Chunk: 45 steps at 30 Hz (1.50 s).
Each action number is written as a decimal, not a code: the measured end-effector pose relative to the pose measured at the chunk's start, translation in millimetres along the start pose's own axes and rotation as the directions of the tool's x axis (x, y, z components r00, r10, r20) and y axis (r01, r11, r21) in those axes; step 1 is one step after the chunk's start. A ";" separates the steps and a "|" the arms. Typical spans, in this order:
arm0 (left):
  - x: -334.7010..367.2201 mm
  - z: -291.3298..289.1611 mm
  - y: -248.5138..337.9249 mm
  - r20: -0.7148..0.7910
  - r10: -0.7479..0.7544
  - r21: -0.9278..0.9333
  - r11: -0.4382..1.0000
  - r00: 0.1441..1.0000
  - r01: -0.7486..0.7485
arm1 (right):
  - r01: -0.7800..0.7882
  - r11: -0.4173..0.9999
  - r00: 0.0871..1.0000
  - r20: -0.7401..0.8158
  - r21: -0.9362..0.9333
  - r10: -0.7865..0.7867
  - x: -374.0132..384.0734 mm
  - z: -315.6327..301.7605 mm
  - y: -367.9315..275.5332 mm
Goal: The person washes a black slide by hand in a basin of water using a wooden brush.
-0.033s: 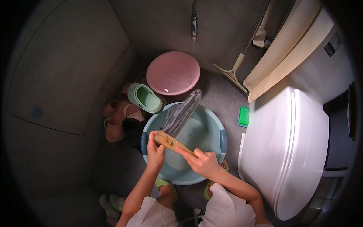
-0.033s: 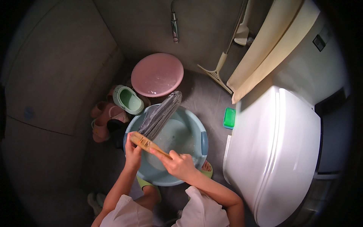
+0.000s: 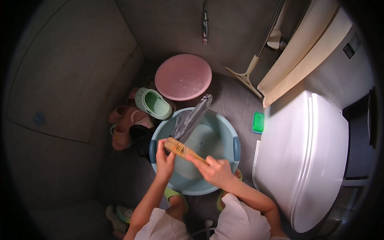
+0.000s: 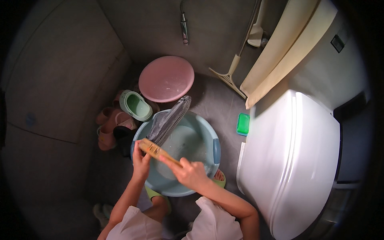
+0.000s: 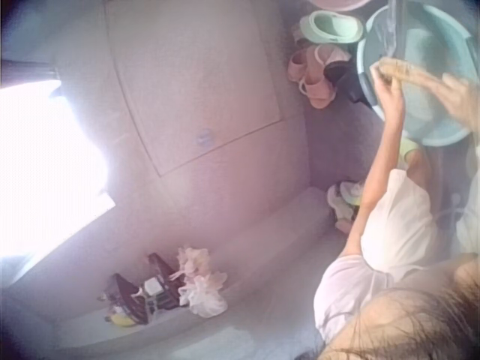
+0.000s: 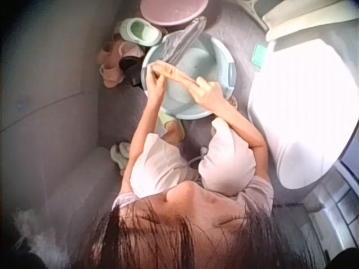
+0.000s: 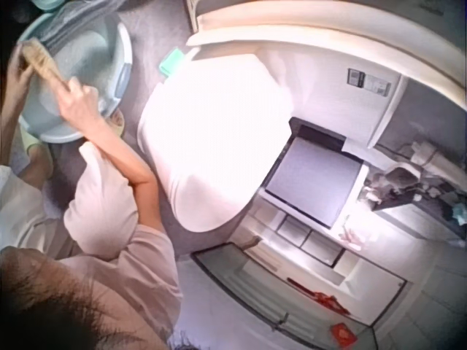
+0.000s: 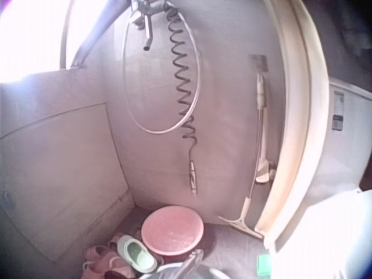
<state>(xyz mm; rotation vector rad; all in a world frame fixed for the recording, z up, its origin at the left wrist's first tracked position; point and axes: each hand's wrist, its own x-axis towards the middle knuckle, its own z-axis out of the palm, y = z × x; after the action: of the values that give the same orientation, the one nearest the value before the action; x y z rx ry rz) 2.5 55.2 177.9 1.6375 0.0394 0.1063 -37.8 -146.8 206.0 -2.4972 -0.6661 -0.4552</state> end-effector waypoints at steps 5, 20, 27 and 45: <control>-0.2 -16.2 -10.5 0.054 -0.057 0.233 0.971 0.997 0.043 | -0.248 0.962 0.965 -0.114 -0.118 0.235 26.8 -2.6 61.0; -8.3 -12.6 -37.5 -0.048 0.063 0.439 0.898 0.997 -0.035 | -0.358 0.920 0.920 -0.228 -0.162 0.318 44.1 10.6 103.7; 36.3 7.6 -22.9 -0.032 0.000 0.838 0.545 0.999 0.027 | -0.457 0.884 0.884 -0.165 -0.097 0.438 46.0 19.0 92.7; 64.6 49.4 -57.6 0.337 0.101 0.634 0.711 0.936 -0.305 | -0.516 0.836 0.835 -0.106 0.188 0.540 -4.6 23.0 57.4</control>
<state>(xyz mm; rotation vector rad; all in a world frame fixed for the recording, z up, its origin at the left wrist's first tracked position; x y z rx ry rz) 73.6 16.1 120.1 2.3876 -0.3702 0.0267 -6.5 -178.7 163.1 -2.3337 0.0689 -0.3630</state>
